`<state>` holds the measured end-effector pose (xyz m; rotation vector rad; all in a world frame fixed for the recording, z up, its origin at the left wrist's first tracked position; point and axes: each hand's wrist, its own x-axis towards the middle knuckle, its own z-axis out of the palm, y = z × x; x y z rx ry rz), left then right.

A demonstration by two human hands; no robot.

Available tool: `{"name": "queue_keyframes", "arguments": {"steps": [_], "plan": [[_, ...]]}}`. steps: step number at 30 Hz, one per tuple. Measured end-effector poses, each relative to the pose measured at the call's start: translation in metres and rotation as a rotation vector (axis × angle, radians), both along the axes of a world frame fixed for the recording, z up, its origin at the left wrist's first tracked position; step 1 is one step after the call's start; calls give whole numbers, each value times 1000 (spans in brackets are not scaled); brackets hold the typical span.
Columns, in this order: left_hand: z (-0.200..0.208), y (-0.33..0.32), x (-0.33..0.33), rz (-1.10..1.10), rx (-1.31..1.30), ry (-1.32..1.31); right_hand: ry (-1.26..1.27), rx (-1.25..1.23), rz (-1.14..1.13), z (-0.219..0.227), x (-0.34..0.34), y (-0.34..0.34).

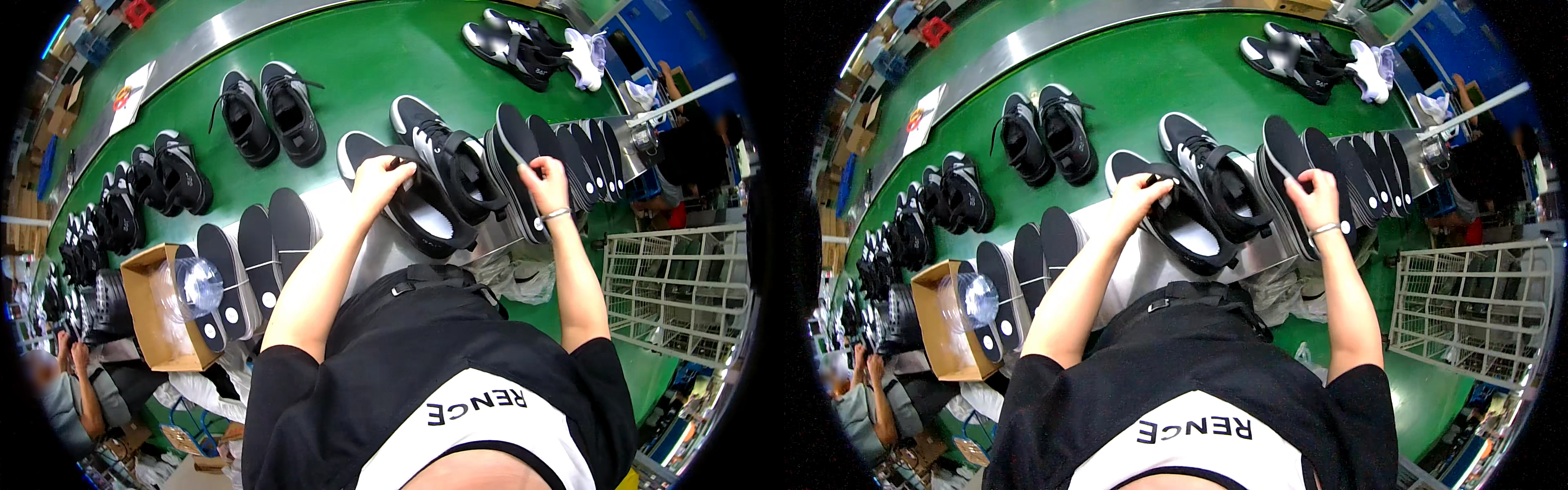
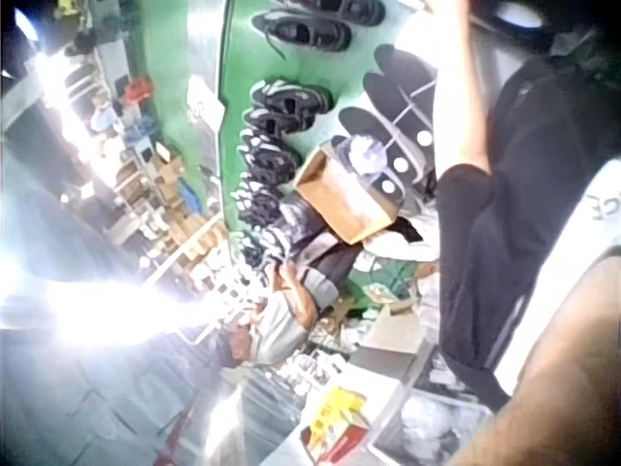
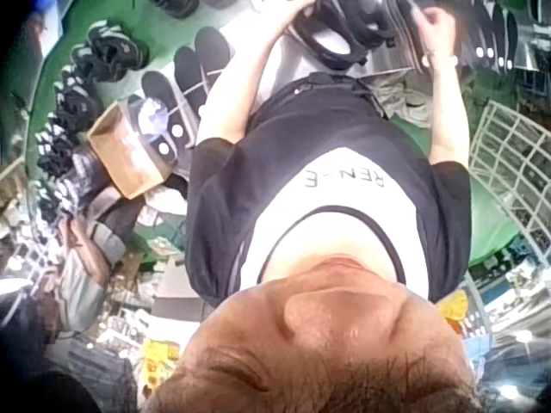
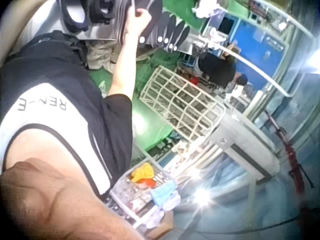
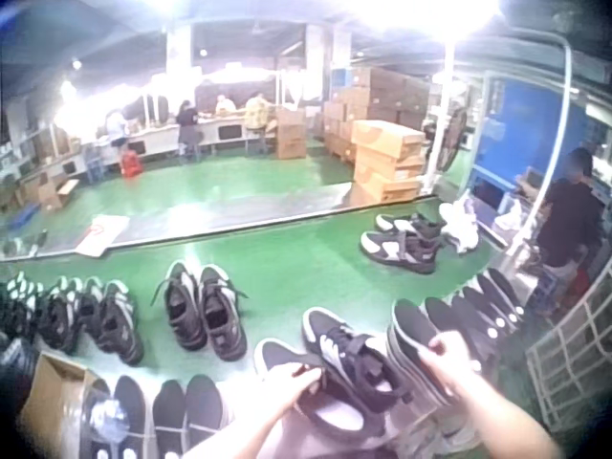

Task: The person picks up insoles from a stack and inserts them into shoes on an assembly line.

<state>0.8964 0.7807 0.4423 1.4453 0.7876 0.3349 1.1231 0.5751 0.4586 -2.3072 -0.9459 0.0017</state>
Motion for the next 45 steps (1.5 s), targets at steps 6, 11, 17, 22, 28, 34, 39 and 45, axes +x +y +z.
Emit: {"name": "queue_keyframes", "arguments": {"steps": [6, 11, 17, 22, 28, 34, 39, 45], "plan": [[-14, 9, 4, -36, -116, 3, -95, -232, 857, 112, -83, 14], [-38, 13, 6, -17, -31, 25, -412, -738, 906, 82, -125, 52], [-16, 1, 11, 65, 229, 52, -250, -709, 665, 9, -144, 97], [-16, -4, 7, 136, 306, 65, -338, -584, 725, 35, -148, 62], [-23, -2, 6, 128, 350, 52, -175, -931, 706, 74, -133, 54], [-22, -4, 8, 129, 272, 65, -290, -770, 739, 15, -144, 81], [-37, -6, 5, 241, 203, -79, -38, -1080, 735, -9, -144, 115], [-25, -6, 6, 171, 184, -50, 15, -1445, 983, -26, -127, 129]]}}
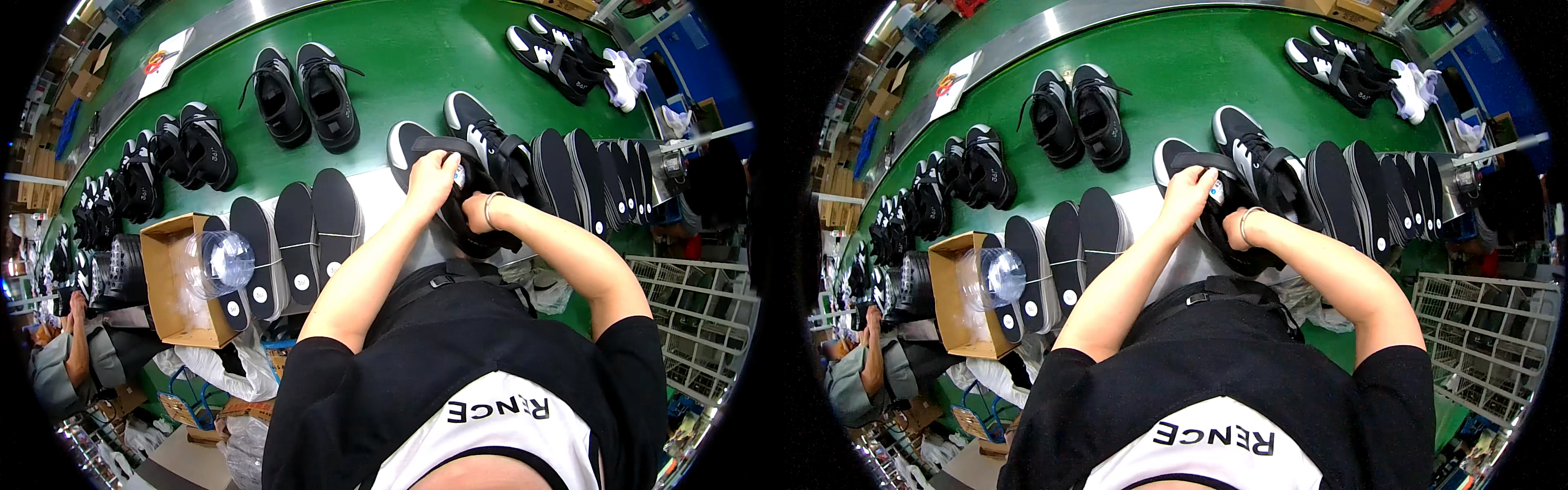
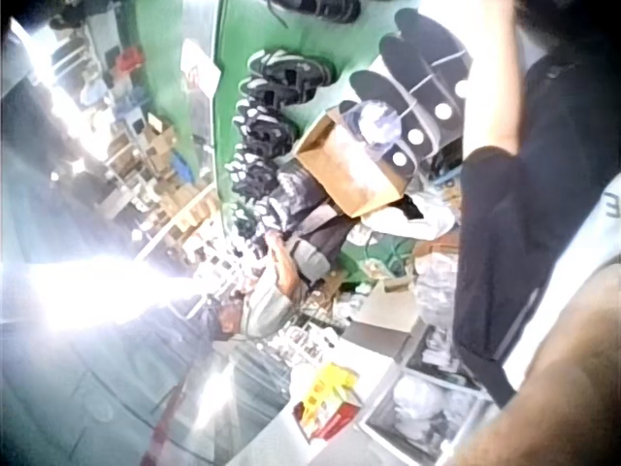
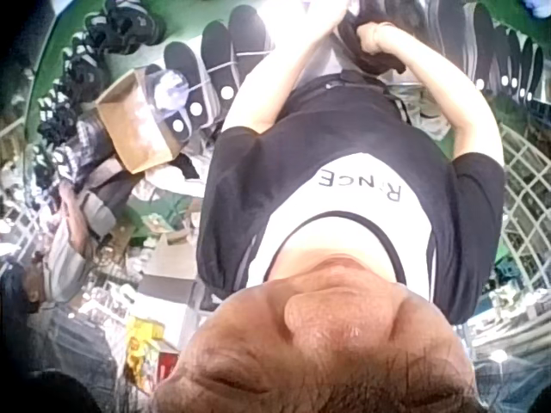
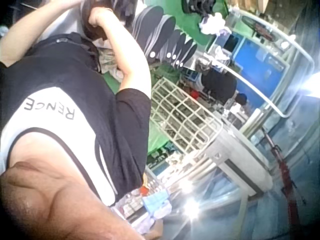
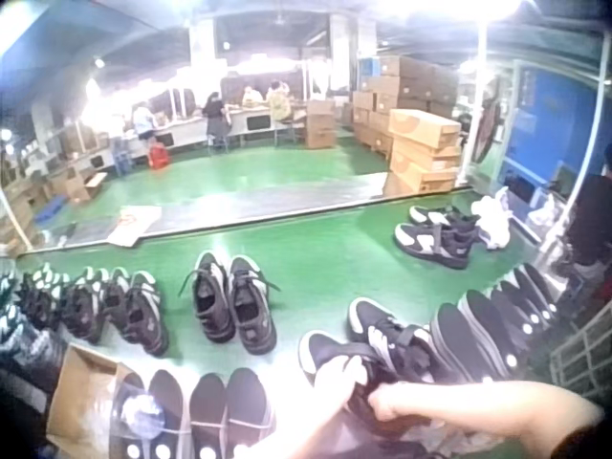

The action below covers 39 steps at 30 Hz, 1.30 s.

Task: The person picks up insoles from a stack and inserts them into shoes on an assembly line.

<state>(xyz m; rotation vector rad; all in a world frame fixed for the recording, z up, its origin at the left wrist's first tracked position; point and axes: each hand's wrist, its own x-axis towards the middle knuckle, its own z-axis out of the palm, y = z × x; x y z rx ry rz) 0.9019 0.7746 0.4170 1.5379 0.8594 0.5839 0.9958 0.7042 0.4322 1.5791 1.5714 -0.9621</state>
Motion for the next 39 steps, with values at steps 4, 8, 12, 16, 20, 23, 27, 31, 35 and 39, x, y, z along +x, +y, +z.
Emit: {"name": "queue_keyframes", "arguments": {"steps": [4, 8, 12, 16, 20, 23, 27, 31, 35, 39], "plan": [[1, 1, -4, 5, -13, 55, -174, 108, -251, 13, -22, 1], [-7, 4, -2, 0, -27, 26, -194, 110, -143, 26, -25, 0], [-12, 4, 0, -24, -8, 12, -145, 54, 65, 28, -18, -7], [-17, 2, -1, 45, 39, -41, -14, 51, -23, 56, -17, -18], [-1, 2, -3, 17, 56, 30, 9, -100, 16, 74, -15, -32], [-12, 1, -2, 23, 70, -1, 3, -177, 14, 48, -13, -29], [-10, 4, -3, 7, 41, 16, -17, -246, 14, 43, -6, -27], [-9, -3, -8, 14, 2, -53, 1000, 299, -1266, 31, 13, -34], [22, -20, -13, -18, 133, 80, 982, 397, -1558, 18, 6, -31], [15, -16, -12, 14, 152, 72, 975, 541, -1579, 15, 5, -32]]}}
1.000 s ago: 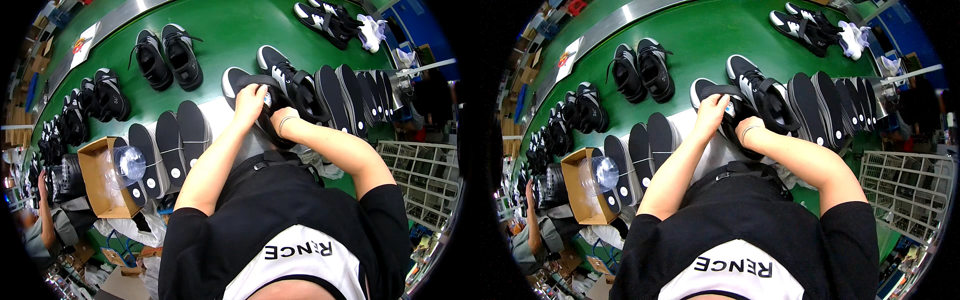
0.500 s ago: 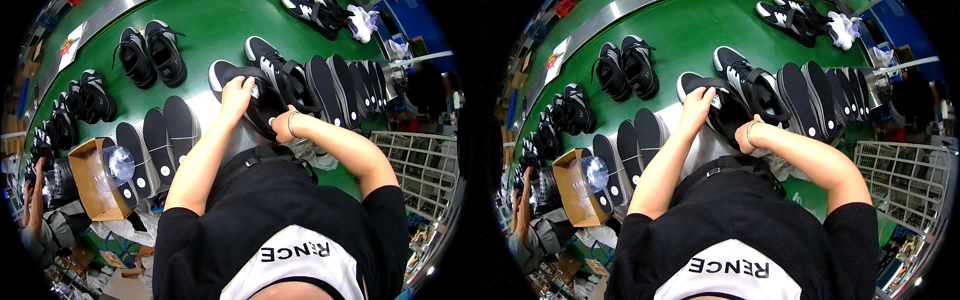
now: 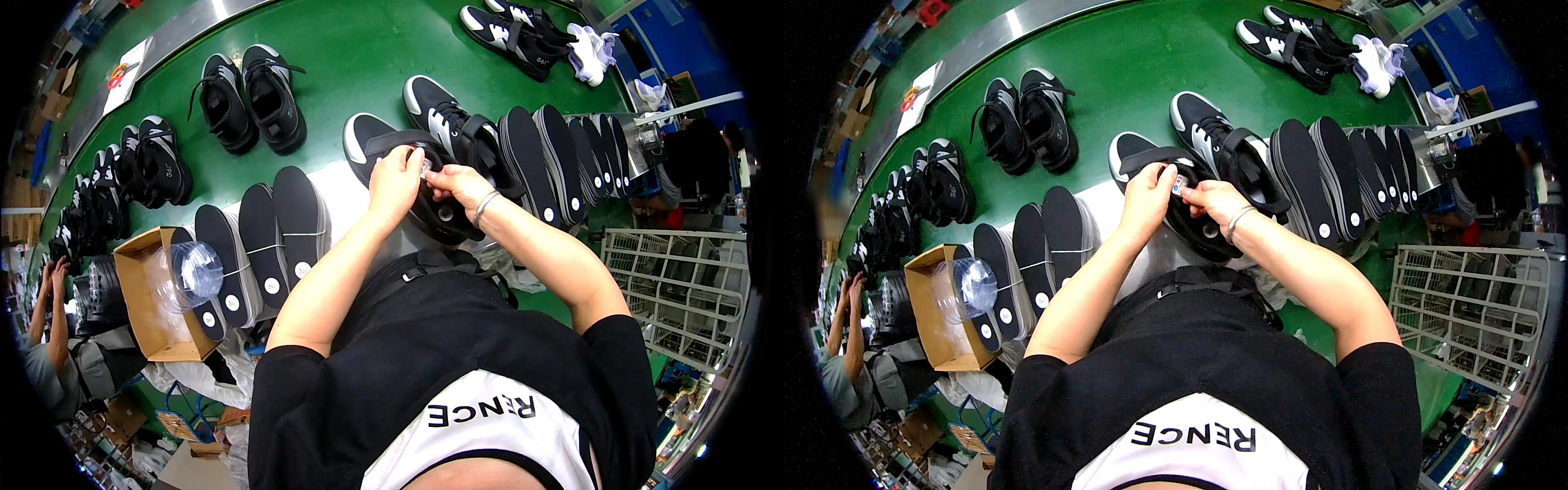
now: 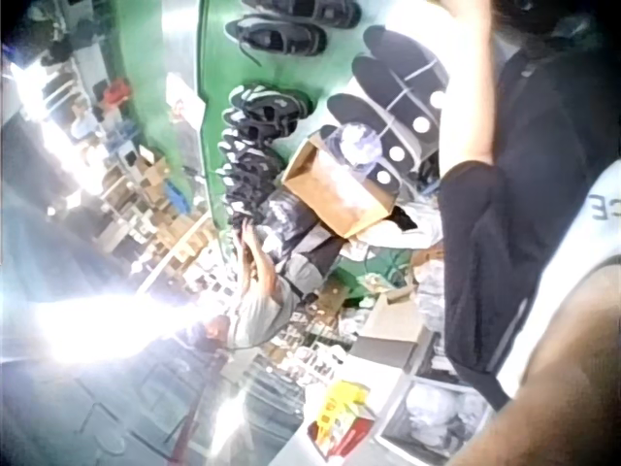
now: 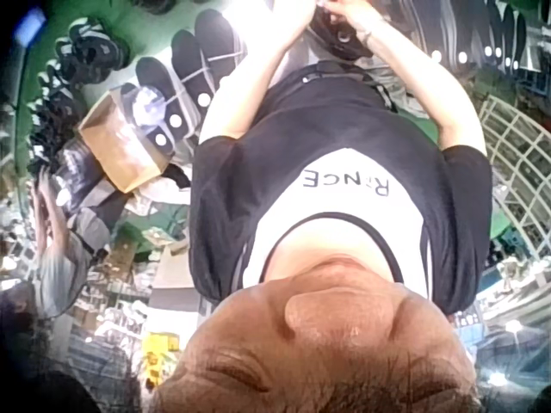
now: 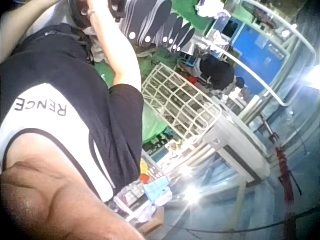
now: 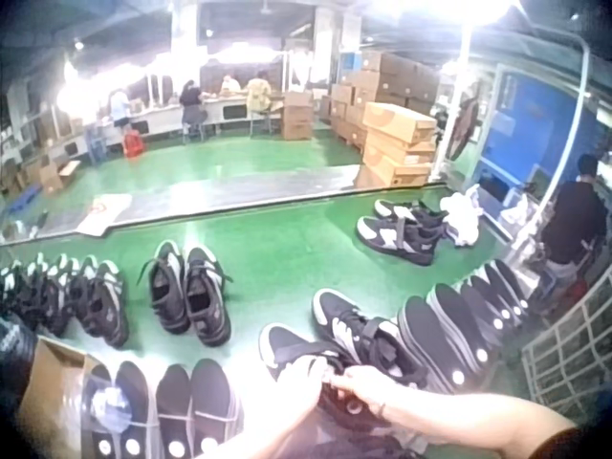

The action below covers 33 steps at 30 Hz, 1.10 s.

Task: The person picks up insoles from a stack and inserts them into shoes on an assembly line.

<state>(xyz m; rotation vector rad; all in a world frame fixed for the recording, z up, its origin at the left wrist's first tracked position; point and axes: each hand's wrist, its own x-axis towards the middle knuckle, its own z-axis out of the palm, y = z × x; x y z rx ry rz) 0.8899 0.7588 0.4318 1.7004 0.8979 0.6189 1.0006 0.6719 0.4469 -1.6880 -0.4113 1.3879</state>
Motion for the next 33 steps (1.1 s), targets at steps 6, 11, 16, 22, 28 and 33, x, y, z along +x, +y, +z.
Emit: {"name": "queue_keyframes", "arguments": {"steps": [6, 11, 16, 22, 28, 33], "plan": [[14, 18, -13, 69, 238, 131, 584, 431, 69, 25, 17, -26], [54, -19, -33, 21, 605, -117, -401, 265, 194, 45, -5, -32], [55, -35, -54, -173, 141, -235, -538, 410, 408, 63, -13, -37], [85, 27, -181, 655, 796, 202, -1347, 265, 322, 33, 45, -78], [92, 36, -275, 1021, 1066, 1304, -1221, 51, 357, 11, 49, -86], [105, 18, -142, 493, 544, 109, -1213, -78, 565, 31, 16, -72]]}}
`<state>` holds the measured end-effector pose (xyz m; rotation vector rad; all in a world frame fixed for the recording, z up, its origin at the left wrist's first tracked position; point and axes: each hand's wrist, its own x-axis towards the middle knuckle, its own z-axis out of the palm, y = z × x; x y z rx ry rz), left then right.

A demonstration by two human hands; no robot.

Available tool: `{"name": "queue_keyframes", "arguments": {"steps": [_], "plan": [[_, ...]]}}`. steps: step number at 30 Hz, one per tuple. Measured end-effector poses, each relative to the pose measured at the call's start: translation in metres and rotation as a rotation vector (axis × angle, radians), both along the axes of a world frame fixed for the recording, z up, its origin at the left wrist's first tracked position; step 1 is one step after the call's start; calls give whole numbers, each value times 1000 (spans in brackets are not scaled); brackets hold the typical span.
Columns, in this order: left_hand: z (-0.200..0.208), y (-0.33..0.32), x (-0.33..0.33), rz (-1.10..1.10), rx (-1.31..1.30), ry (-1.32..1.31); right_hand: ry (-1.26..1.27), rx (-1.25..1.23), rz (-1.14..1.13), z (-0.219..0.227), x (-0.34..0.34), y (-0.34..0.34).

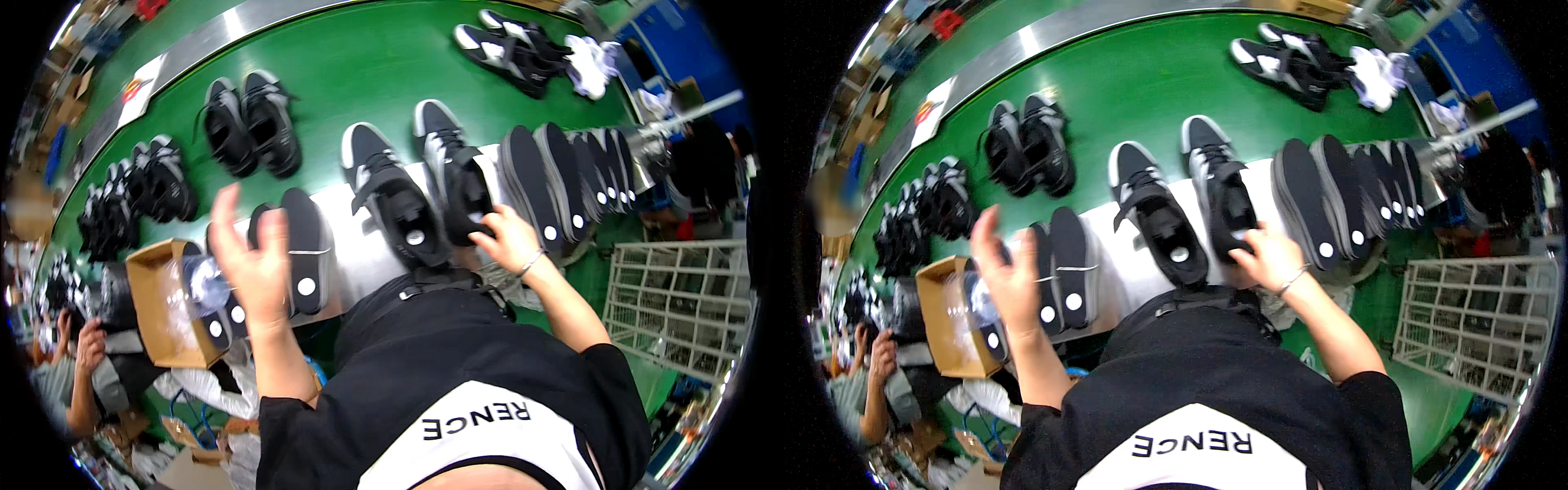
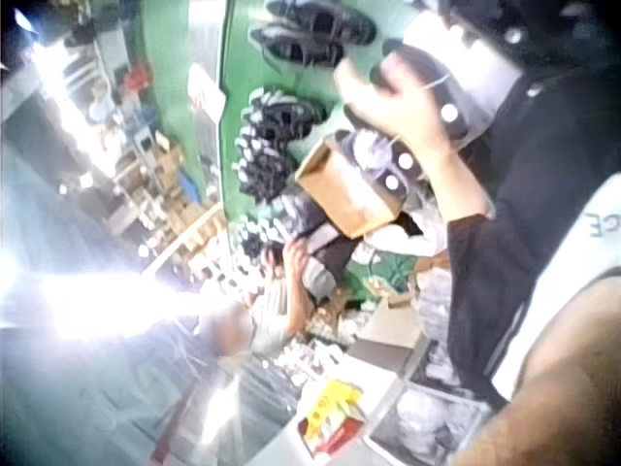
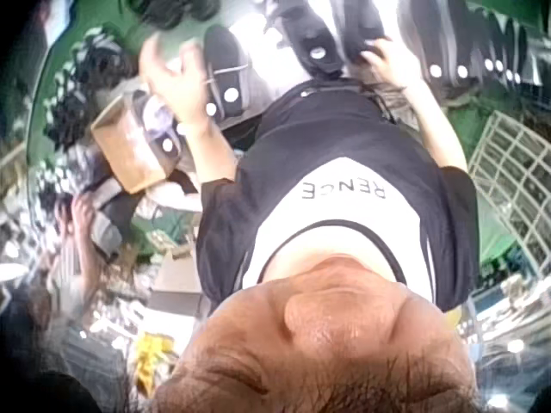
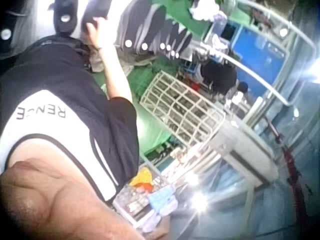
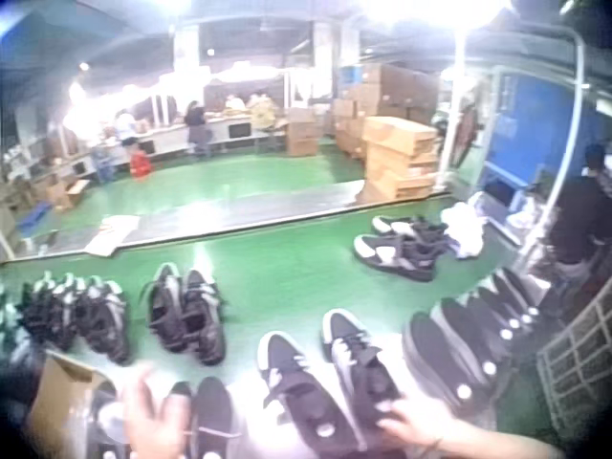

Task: The person picks up insoles from a stack and inserts them into shoes on an assembly line.

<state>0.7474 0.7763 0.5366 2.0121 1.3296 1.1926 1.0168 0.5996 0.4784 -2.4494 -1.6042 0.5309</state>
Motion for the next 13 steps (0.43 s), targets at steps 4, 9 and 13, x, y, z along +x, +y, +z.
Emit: {"name": "queue_keyframes", "arguments": {"steps": [4, 9, 13], "plan": [[-27, -23, 128, -703, -94, 108, 318, 150, -74, 1, 23, -21], [-71, -48, 199, -808, 120, 632, 175, 325, -377, -2, 89, -36], [-75, -37, 209, -896, -198, 511, -255, 136, -556, -34, 156, -57]]}}
